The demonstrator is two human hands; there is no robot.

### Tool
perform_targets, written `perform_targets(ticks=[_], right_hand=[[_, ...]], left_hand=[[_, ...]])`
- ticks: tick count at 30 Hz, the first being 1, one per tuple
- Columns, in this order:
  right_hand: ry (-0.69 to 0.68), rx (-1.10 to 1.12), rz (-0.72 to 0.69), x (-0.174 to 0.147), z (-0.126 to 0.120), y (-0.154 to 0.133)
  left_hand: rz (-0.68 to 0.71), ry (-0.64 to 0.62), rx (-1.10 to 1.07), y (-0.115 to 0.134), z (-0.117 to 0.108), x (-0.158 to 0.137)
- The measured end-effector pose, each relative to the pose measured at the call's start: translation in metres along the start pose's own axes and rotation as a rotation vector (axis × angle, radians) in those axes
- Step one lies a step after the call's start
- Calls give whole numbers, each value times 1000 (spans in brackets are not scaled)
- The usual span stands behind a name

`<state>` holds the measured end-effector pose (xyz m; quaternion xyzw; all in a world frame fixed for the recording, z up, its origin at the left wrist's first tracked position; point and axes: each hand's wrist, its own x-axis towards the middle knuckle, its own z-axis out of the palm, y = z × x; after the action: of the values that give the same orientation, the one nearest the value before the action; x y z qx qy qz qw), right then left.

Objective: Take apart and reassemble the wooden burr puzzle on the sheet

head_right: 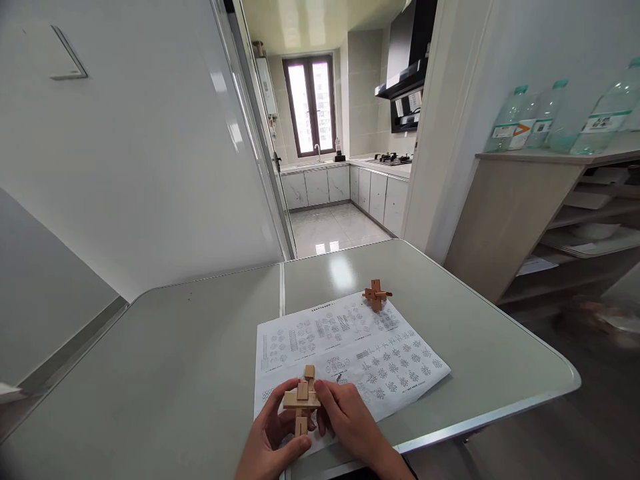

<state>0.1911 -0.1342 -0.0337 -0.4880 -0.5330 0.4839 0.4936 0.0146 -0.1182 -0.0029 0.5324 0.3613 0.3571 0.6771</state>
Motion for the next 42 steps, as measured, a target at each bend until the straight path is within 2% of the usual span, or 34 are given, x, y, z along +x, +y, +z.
perform_targets(ticks=[4,9,13,17,21,27,30,33,36,42], right_hand=[[85,-72,-53,2,-2,0],[191,-355,-184,4,-4,1],[158,-533,-203,6,0,7],[171,-610,-180,9,3,11],[152,-469,-149,9,-2,0],[-53,100,176,1,-12,-17],[-157,308,243,-1,-12,-25],[-196,391,264,-1,-11,-36],[-181,439,276,-2,-10,-43],[-170,395,251,-4,-14,-47]], left_hand=[[61,138,-104,-7,-6,6],[104,334,-115,-19,-22,11],[105,327,-118,-25,-29,13],[122,343,-121,-20,-20,11],[165,381,-140,-16,-12,9],[147,250,-108,-18,-18,9],[152,257,-106,-14,-11,6],[143,276,-31,-8,0,1],[128,276,60,-5,5,-2],[139,278,201,-7,6,-4]])
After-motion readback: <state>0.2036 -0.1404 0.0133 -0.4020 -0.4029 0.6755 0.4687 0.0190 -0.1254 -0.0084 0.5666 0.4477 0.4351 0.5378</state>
